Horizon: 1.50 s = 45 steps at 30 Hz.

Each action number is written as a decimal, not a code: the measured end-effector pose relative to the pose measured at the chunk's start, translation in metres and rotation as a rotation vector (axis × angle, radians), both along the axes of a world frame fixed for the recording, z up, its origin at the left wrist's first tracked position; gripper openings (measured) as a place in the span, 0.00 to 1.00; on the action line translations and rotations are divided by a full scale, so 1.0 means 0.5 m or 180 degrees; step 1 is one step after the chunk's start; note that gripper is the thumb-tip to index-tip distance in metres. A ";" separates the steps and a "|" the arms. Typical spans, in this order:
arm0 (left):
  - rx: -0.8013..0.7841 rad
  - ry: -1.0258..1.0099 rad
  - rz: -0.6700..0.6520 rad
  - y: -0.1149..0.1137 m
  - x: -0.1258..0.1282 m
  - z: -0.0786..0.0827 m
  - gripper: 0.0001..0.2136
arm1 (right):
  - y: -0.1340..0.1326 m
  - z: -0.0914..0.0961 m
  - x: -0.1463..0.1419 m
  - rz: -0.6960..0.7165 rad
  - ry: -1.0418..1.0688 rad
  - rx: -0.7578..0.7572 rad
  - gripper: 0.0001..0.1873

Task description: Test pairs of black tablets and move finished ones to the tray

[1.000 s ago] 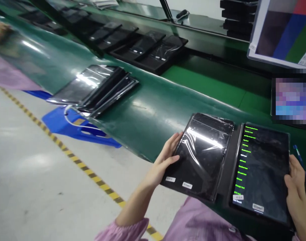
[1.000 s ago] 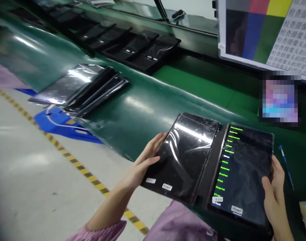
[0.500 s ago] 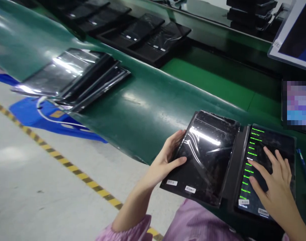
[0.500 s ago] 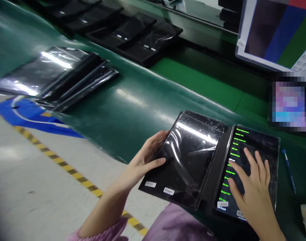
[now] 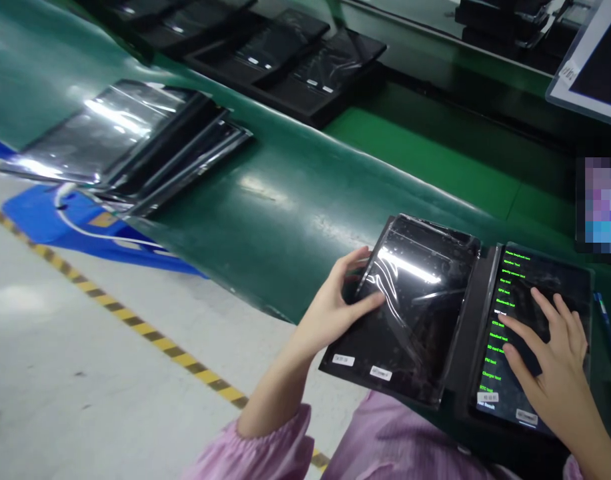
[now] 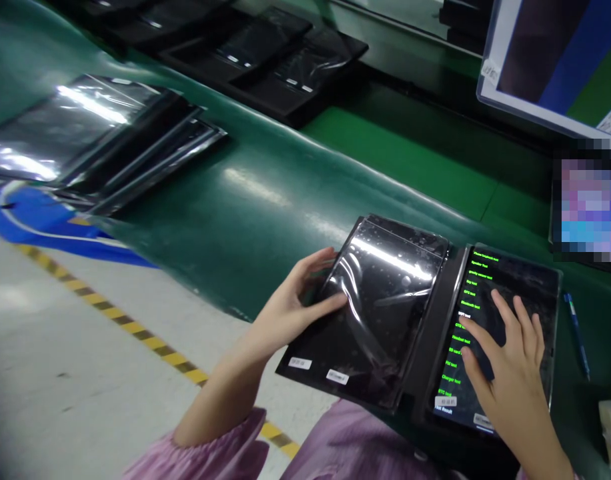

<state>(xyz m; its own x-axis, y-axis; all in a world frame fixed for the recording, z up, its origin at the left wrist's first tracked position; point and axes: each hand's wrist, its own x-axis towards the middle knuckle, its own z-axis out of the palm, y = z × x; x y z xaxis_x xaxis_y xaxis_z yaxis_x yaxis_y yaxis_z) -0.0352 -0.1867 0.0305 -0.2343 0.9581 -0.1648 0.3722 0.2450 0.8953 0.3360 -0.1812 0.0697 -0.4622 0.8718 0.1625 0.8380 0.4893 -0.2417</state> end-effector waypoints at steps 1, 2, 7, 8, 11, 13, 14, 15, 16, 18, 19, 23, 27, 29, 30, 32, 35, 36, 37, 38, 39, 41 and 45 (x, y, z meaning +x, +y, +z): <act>0.0022 -0.0035 0.0251 0.011 0.005 -0.003 0.33 | 0.000 -0.001 -0.001 0.0019 -0.0008 -0.0006 0.18; 0.0044 -0.0053 0.0437 0.022 0.010 -0.004 0.29 | 0.001 -0.001 -0.002 0.0032 -0.0024 -0.0013 0.18; 0.0372 0.0449 0.0234 0.095 0.029 0.045 0.20 | 0.007 -0.004 -0.013 0.0148 -0.0155 0.0097 0.20; 0.0464 0.0615 0.0032 0.113 0.039 0.061 0.20 | 0.009 -0.005 -0.014 0.0193 -0.0214 0.0124 0.20; 0.0625 0.1011 -0.0669 0.174 0.083 0.101 0.19 | 0.014 -0.004 -0.003 0.0291 -0.0426 0.0170 0.20; 0.0645 0.1197 -0.1117 0.211 0.123 0.115 0.18 | 0.016 0.002 0.018 0.0208 -0.0484 0.0239 0.20; 0.0617 0.1275 -0.1316 0.227 0.143 0.118 0.19 | 0.015 0.007 0.032 0.0100 -0.0471 0.0289 0.21; 0.0562 0.1347 -0.1486 0.241 0.163 0.120 0.19 | 0.013 0.012 0.047 -0.0032 -0.0434 0.0342 0.22; 0.0488 0.1419 -0.1624 0.251 0.182 0.122 0.21 | 0.010 0.018 0.063 -0.0159 -0.0388 0.0388 0.23; 0.0330 0.1597 -0.1773 0.265 0.214 0.126 0.23 | 0.001 0.031 0.092 -0.0356 -0.0278 0.0463 0.24; 0.0259 0.1703 -0.1801 0.268 0.227 0.130 0.25 | -0.005 0.037 0.106 -0.0420 -0.0212 0.0493 0.24; 0.0062 0.2118 -0.1814 0.268 0.259 0.147 0.29 | -0.027 0.049 0.143 -0.0635 0.0105 0.0524 0.23; 0.0015 0.2389 -0.1828 0.265 0.274 0.152 0.30 | -0.039 0.045 0.157 -0.0743 0.0263 0.0457 0.19; 0.0030 0.2528 -0.1822 0.265 0.280 0.151 0.29 | -0.041 0.041 0.153 -0.0663 0.0257 0.0481 0.18; 0.0040 0.2596 -0.1830 0.266 0.282 0.151 0.28 | -0.042 0.040 0.147 -0.0612 0.0249 0.0505 0.17; 0.0050 0.2698 -0.1862 0.267 0.286 0.152 0.28 | -0.042 0.037 0.128 -0.0512 0.0258 0.0519 0.17; 0.0022 0.2777 -0.1946 0.271 0.288 0.160 0.28 | -0.034 0.033 0.091 -0.0367 0.0186 0.0465 0.18; 0.0011 0.2810 -0.1980 0.273 0.290 0.162 0.28 | -0.028 0.031 0.079 -0.0326 0.0135 0.0427 0.18; 0.0003 0.2850 -0.2015 0.275 0.292 0.165 0.27 | -0.021 0.029 0.068 -0.0297 0.0082 0.0398 0.18; -0.0007 0.2893 -0.2059 0.277 0.295 0.168 0.27 | -0.011 0.027 0.058 -0.0283 0.0037 0.0371 0.19; -0.0019 0.2941 -0.2102 0.279 0.299 0.170 0.27 | -0.001 0.025 0.051 -0.0286 0.0014 0.0354 0.19; -0.0042 0.3048 -0.2179 0.283 0.309 0.172 0.27 | 0.023 0.022 0.040 -0.0342 0.0023 0.0368 0.20; -0.0078 0.3196 -0.2220 0.290 0.322 0.174 0.31 | 0.066 0.017 0.030 -0.0506 -0.0011 0.0450 0.20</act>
